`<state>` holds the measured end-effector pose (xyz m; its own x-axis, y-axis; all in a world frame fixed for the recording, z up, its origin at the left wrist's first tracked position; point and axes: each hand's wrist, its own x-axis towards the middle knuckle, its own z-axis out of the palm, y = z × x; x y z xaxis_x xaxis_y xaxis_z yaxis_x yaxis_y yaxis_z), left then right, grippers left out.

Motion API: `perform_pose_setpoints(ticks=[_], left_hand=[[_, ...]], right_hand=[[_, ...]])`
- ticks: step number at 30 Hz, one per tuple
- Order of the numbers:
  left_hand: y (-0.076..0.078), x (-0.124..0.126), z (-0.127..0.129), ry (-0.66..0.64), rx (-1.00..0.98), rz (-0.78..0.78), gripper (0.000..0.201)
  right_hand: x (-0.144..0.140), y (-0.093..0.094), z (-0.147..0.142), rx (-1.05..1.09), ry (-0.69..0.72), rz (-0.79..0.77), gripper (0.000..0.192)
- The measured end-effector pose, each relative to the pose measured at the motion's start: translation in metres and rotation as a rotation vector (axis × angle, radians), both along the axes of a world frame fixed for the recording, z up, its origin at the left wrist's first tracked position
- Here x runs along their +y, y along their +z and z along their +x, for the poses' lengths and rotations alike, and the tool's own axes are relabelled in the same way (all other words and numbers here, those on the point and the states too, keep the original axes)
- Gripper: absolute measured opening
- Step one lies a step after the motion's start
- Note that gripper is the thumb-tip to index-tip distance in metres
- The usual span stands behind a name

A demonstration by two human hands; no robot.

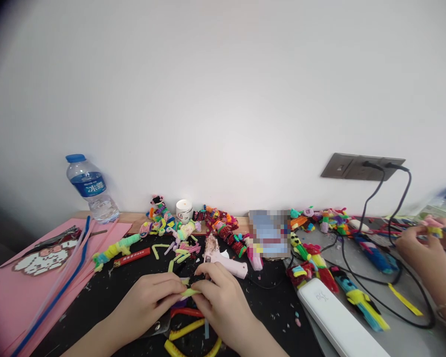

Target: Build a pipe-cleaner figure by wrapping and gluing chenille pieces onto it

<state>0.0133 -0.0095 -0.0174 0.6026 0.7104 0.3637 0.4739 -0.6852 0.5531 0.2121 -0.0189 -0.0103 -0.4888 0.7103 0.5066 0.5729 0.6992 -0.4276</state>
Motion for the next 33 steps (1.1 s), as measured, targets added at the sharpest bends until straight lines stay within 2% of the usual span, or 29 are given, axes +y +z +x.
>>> perform_pose_setpoints(ticks=[18,33], left_hand=[[0.0016,0.0029,-0.0012,0.108,-0.137,-0.117,0.014],[0.0022,0.0012,-0.0008,0.117,-0.150,-0.125,0.014]], right_hand=[[0.0049,-0.0046,0.0072,0.049,-0.035,-0.063,0.026],[0.0055,-0.0064,0.0079,0.054,-0.037,-0.008,0.016]])
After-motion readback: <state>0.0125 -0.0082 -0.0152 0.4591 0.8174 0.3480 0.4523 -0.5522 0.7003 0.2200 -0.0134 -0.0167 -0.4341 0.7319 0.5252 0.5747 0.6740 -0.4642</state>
